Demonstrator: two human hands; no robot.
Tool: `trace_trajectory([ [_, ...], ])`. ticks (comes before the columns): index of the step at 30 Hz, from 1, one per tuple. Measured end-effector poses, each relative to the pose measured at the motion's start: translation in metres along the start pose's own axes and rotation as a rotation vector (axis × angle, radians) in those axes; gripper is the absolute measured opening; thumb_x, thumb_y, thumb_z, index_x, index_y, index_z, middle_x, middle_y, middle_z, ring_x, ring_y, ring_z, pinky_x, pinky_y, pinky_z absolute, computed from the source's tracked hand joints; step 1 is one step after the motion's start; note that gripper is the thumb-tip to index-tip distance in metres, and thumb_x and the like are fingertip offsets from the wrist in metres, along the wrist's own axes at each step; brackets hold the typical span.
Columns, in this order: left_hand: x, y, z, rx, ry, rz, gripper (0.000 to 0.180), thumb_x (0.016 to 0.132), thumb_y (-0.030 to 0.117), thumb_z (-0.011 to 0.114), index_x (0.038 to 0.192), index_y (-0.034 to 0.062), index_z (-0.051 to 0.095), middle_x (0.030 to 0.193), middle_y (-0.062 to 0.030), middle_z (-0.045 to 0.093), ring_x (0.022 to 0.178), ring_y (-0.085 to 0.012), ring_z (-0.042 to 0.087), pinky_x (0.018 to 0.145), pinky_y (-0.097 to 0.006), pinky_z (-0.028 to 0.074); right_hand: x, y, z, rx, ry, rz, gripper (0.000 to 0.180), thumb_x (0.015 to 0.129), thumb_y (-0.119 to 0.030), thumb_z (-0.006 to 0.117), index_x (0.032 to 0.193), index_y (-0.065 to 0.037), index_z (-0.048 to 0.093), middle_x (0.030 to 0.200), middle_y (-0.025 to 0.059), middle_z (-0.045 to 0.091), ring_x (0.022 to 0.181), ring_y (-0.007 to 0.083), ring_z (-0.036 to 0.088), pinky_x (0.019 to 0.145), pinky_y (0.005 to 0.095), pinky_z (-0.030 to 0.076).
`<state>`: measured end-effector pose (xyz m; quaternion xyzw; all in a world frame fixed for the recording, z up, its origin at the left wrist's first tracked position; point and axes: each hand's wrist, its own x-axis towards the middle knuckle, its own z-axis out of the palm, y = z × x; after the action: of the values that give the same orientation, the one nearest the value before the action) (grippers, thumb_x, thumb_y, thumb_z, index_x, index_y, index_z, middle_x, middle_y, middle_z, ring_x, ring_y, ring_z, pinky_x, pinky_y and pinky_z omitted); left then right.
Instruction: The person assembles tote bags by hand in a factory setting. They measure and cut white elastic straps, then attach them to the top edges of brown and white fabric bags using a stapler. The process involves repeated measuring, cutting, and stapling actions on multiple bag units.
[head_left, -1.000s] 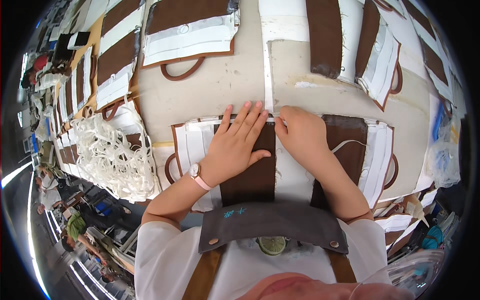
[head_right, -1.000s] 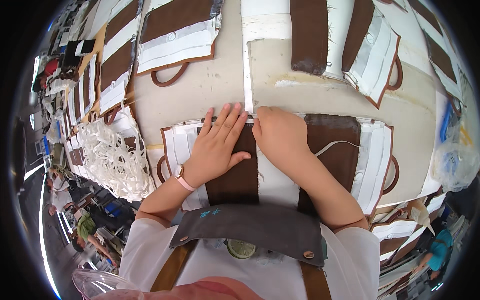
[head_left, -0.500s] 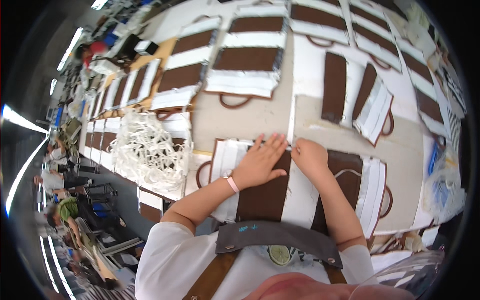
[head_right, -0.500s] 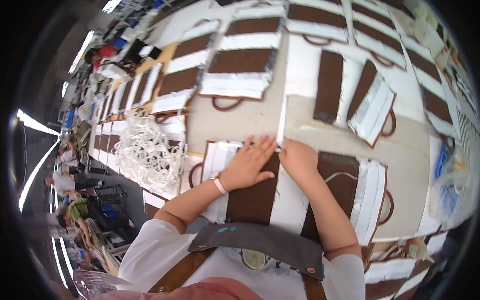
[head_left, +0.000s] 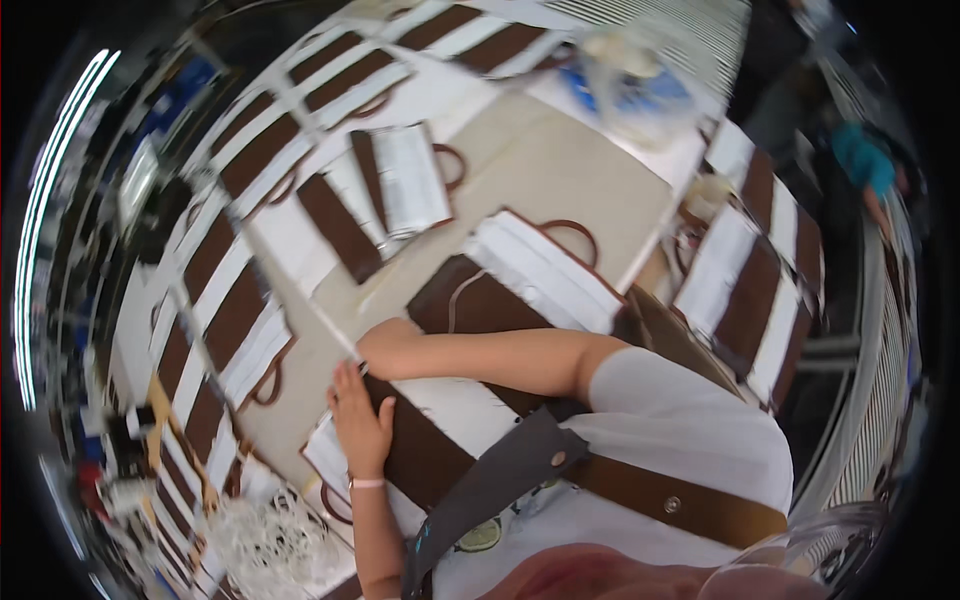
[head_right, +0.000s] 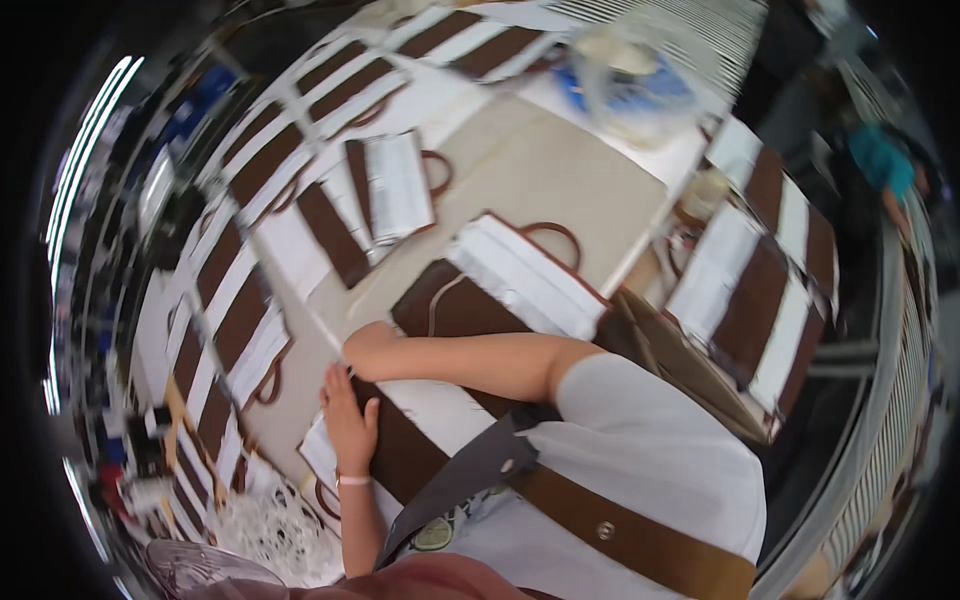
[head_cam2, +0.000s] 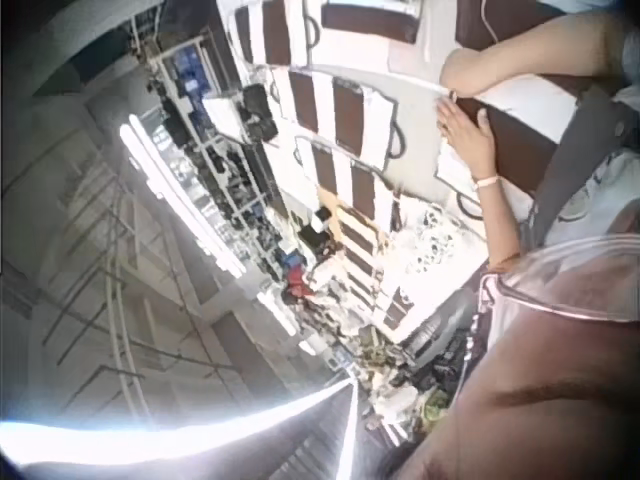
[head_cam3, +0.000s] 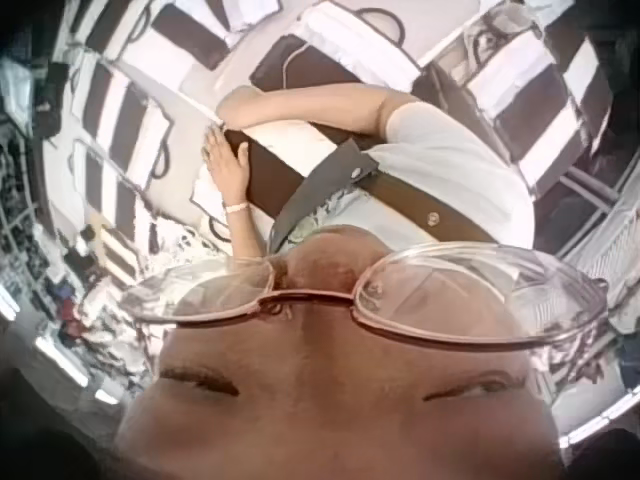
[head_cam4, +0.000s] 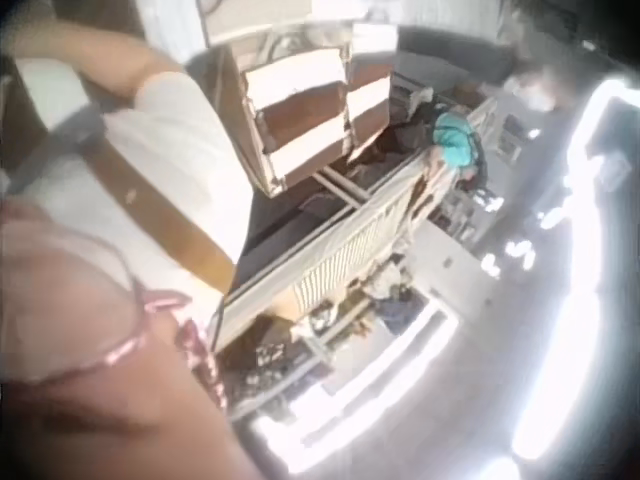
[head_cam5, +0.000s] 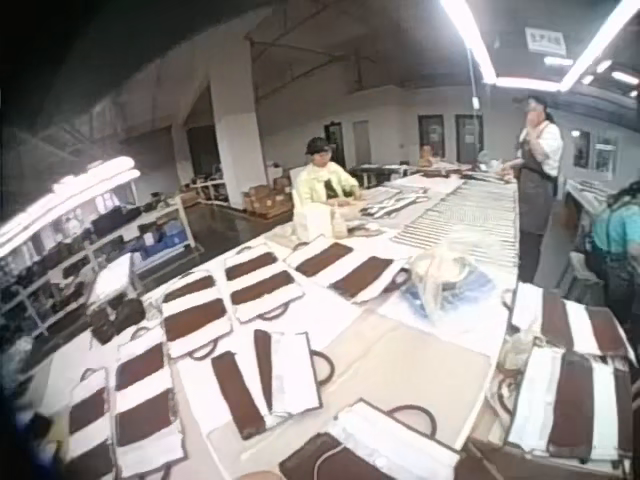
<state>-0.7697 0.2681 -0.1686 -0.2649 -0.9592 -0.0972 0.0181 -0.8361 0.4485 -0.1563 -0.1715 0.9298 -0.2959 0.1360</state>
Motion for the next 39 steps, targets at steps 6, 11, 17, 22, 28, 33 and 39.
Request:
trace_trajectory([
  [6,0.010,0.010,0.003,0.099,-0.051,0.064,0.065,0.098,0.042,0.041,0.148,0.0015,0.028,0.154,-0.0193,0.028,0.144,-0.0368,0.021,0.116,-0.052,0.015,0.000,0.009,0.001,-0.121,-0.029,-0.020,0.021,0.074,-0.017,0.065,0.088,-0.006,0.075,0.092,0.0150,0.072,0.084,0.0288,0.070,0.067,0.0418,0.055],
  [11,0.001,0.001,-0.008,0.075,-0.080,-0.009,0.067,0.096,0.041,0.046,0.148,0.0008,0.029,0.153,-0.0191,0.029,0.143,-0.0360,0.024,0.115,-0.051,0.016,0.009,-0.009,0.003,-0.061,-0.065,0.046,0.024,0.078,-0.022,0.061,0.089,-0.006,0.075,0.093,0.0170,0.071,0.087,0.0320,0.070,0.074,0.0431,0.055],
  [17,0.002,-0.006,0.000,0.089,0.053,0.024,0.075,0.095,0.055,0.042,0.145,0.0002,0.032,0.151,-0.0193,0.033,0.141,-0.0338,0.029,0.115,-0.051,0.020,0.007,0.001,-0.004,-0.133,0.047,-0.001,0.025,0.079,-0.023,0.059,0.092,-0.005,0.070,0.089,0.0195,0.069,0.087,0.0378,0.067,0.077,0.0492,0.052],
  [22,-0.012,-0.002,0.009,0.060,0.111,-0.026,0.073,0.095,0.057,0.038,0.144,0.0024,0.035,0.150,-0.0173,0.034,0.141,-0.0306,0.029,0.116,-0.049,0.019,0.006,0.003,0.007,-0.166,0.097,-0.091,0.019,0.081,-0.021,0.056,0.084,-0.004,0.065,0.084,0.0188,0.067,0.083,0.0381,0.064,0.072,0.0482,0.050],
  [28,-0.009,0.001,0.011,0.082,0.110,-0.027,0.073,0.095,0.058,0.038,0.144,0.0036,0.035,0.151,-0.0166,0.034,0.142,-0.0293,0.028,0.115,-0.049,0.020,0.006,0.006,0.002,-0.208,0.084,-0.088,0.019,0.082,-0.022,0.056,0.081,-0.004,0.062,0.082,0.0177,0.066,0.081,0.0374,0.064,0.071,0.0464,0.050],
  [33,-0.009,0.000,0.013,0.058,0.117,-0.013,0.073,0.096,0.058,0.037,0.145,0.0033,0.035,0.151,-0.0168,0.034,0.142,-0.0291,0.028,0.115,-0.049,0.020,0.008,0.011,0.007,-0.198,0.110,-0.110,0.020,0.082,-0.022,0.056,0.082,-0.003,0.063,0.083,0.0177,0.065,0.081,0.0371,0.064,0.071,0.0462,0.049],
  [39,-0.008,0.000,0.012,0.054,0.097,-0.012,0.073,0.096,0.057,0.038,0.145,0.0032,0.034,0.151,-0.0171,0.034,0.142,-0.0295,0.027,0.116,-0.049,0.019,0.006,0.007,0.003,-0.184,0.056,-0.075,0.020,0.082,-0.022,0.056,0.084,-0.004,0.063,0.083,0.0179,0.066,0.082,0.0364,0.064,0.072,0.0464,0.050],
])
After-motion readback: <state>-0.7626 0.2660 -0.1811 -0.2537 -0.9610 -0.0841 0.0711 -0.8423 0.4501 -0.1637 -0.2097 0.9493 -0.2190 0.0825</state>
